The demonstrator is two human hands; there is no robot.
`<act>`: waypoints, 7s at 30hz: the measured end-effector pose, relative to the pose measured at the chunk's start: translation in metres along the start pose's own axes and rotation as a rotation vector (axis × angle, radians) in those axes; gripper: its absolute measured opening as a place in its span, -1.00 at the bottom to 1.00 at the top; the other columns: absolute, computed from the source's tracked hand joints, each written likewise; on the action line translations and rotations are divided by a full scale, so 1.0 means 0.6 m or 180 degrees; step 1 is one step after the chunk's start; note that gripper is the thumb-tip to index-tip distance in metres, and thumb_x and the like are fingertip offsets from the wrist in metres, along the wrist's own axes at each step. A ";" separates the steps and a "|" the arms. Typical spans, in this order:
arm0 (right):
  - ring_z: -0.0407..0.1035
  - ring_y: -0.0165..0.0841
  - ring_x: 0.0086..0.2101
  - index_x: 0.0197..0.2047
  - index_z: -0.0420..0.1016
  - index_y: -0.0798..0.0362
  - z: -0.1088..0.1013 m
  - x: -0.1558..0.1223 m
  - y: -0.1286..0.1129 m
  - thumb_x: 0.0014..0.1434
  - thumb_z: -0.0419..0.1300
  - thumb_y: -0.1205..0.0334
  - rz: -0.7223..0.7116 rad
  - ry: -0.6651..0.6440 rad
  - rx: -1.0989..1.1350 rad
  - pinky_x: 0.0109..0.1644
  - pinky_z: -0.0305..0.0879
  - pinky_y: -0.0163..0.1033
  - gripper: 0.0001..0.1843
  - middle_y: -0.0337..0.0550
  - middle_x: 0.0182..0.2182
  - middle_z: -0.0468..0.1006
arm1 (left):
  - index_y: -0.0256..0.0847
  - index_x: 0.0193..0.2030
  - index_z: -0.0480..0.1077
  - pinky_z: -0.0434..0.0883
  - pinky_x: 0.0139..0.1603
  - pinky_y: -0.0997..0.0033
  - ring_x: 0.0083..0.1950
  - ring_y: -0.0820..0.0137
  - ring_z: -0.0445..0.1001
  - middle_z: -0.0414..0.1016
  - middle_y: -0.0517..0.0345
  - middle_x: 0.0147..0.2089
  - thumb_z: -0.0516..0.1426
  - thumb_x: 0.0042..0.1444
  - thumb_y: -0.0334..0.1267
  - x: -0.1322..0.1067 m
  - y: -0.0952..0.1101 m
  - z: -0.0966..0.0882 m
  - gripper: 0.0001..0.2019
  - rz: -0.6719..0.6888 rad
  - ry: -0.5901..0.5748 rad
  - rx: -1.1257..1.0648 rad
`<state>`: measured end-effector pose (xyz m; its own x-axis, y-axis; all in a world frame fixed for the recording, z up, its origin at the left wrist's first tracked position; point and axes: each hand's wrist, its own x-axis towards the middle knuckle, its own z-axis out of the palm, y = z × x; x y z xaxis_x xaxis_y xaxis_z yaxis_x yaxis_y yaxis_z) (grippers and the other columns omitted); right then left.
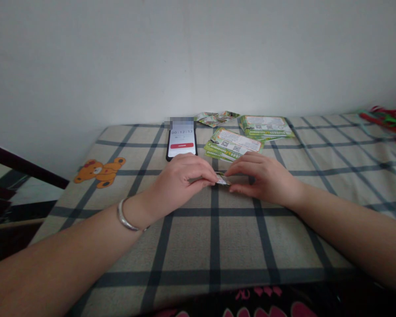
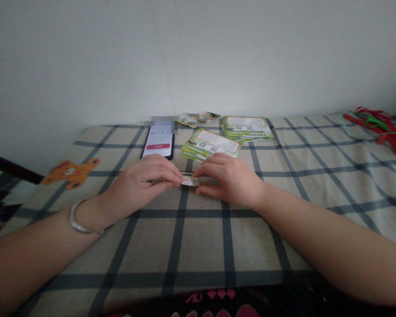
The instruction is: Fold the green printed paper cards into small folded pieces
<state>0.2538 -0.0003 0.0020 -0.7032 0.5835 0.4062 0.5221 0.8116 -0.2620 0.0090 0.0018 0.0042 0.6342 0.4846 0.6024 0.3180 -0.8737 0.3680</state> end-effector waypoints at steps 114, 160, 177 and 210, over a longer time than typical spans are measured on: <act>0.45 -0.37 -0.36 -0.25 0.52 -0.02 0.019 0.009 -0.017 0.19 0.20 0.26 0.0461 0.0047 -0.0574 -0.12 0.10 -0.19 -0.93 -0.33 -0.46 0.57 | -0.27 -0.42 0.43 0.30 -0.04 0.21 -0.12 0.26 0.29 0.36 0.08 -0.28 0.14 0.23 -0.18 -0.001 0.005 0.023 -0.75 -0.0972 -0.0772 0.1219; 0.41 -0.39 -0.38 -0.14 0.62 -0.19 0.006 0.002 -0.045 0.23 0.20 0.11 0.1012 -0.0443 -0.0573 -0.41 0.08 -0.31 -0.82 -0.24 -0.36 0.53 | -0.22 -0.16 0.42 0.33 -0.01 0.20 -0.04 0.25 0.35 0.39 0.07 -0.12 0.10 0.26 -0.12 -0.006 0.001 0.024 -0.79 -0.0593 -0.0890 0.1029; 0.36 -0.42 -0.38 -0.22 0.65 -0.04 0.018 0.007 -0.007 0.14 0.28 0.19 0.1112 -0.0445 0.0501 -0.32 0.18 -0.31 -0.86 -0.21 -0.39 0.49 | -0.25 -0.07 0.40 0.35 0.06 0.15 0.02 0.23 0.37 0.44 0.04 -0.06 0.13 0.24 -0.17 -0.004 -0.004 0.024 -0.79 -0.0454 -0.0869 0.0936; 0.39 -0.42 -0.35 -0.16 0.63 -0.01 0.011 0.007 0.000 0.20 0.22 0.24 0.0699 -0.0498 0.0449 -0.26 0.27 -0.32 -0.82 -0.18 -0.35 0.54 | -0.23 -0.01 0.45 0.51 0.07 0.24 0.07 0.28 0.48 0.52 -0.02 -0.01 0.02 0.27 -0.43 -0.008 -0.001 0.000 -0.75 0.0721 -0.1306 0.0910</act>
<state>0.2476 0.0023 -0.0017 -0.6525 0.7337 0.1895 0.6054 0.6551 -0.4520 0.0061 -0.0001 0.0011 0.9137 0.2770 0.2974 0.2843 -0.9585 0.0195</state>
